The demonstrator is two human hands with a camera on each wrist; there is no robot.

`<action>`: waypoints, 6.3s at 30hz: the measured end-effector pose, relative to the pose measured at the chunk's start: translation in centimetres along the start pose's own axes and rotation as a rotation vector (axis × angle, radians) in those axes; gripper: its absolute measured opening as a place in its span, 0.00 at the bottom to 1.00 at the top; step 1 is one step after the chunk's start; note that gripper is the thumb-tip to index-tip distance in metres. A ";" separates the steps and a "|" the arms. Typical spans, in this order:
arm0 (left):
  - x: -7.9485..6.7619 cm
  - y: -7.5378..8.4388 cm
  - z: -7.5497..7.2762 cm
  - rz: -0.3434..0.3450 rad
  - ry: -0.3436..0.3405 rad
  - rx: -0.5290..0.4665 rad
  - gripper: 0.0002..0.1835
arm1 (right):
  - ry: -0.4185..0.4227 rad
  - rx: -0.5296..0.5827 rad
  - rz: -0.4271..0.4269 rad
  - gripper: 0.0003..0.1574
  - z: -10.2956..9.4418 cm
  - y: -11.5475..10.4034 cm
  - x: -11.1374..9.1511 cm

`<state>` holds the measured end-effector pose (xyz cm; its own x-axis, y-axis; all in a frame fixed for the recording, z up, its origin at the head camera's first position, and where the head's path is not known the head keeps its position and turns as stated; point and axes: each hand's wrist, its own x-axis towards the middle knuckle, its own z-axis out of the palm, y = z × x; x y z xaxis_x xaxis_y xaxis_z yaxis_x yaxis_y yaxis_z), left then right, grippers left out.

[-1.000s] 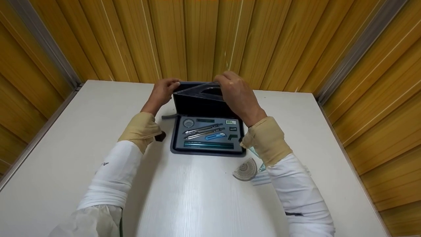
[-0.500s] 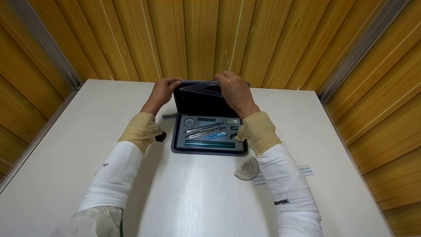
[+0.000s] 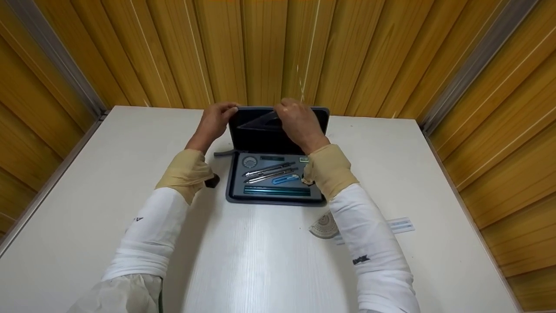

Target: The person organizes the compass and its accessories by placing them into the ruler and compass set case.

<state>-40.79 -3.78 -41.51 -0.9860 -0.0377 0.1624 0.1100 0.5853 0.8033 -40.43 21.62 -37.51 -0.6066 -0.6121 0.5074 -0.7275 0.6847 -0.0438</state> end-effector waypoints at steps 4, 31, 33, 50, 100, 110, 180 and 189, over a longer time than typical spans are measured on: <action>-0.1 0.0 0.0 -0.017 -0.013 -0.006 0.15 | -0.011 0.002 0.009 0.10 -0.4 -0.3 0.4; -0.3 0.5 0.7 0.002 -0.010 -0.013 0.14 | -0.093 0.020 0.016 0.14 2.3 1.6 -1.4; -0.3 0.6 0.7 -0.001 -0.011 -0.015 0.14 | -0.127 0.015 0.000 0.14 2.9 1.3 -1.3; 0.3 1.2 0.9 -0.001 0.006 0.047 0.15 | -0.228 0.043 0.115 0.18 4.5 0.5 -1.2; -0.2 0.4 0.2 -0.070 0.070 0.062 0.14 | -0.651 0.099 0.389 0.21 -6.6 -1.6 -25.7; -0.1 0.6 0.6 -0.057 0.058 0.081 0.15 | -0.632 0.057 0.397 0.20 -6.3 -1.8 -26.9; -0.4 0.6 0.9 -0.063 0.104 0.064 0.13 | -0.085 0.297 0.108 0.06 -7.4 0.2 -6.6; -0.4 1.4 2.0 -0.061 0.077 0.046 0.14 | -0.045 0.355 0.202 0.03 -4.8 0.6 -2.8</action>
<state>-40.52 -1.35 -41.57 -0.9779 -0.1356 0.1595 0.0428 0.6162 0.7864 -37.64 25.65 -34.83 -0.7560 -0.5014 0.4207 -0.6532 0.6183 -0.4370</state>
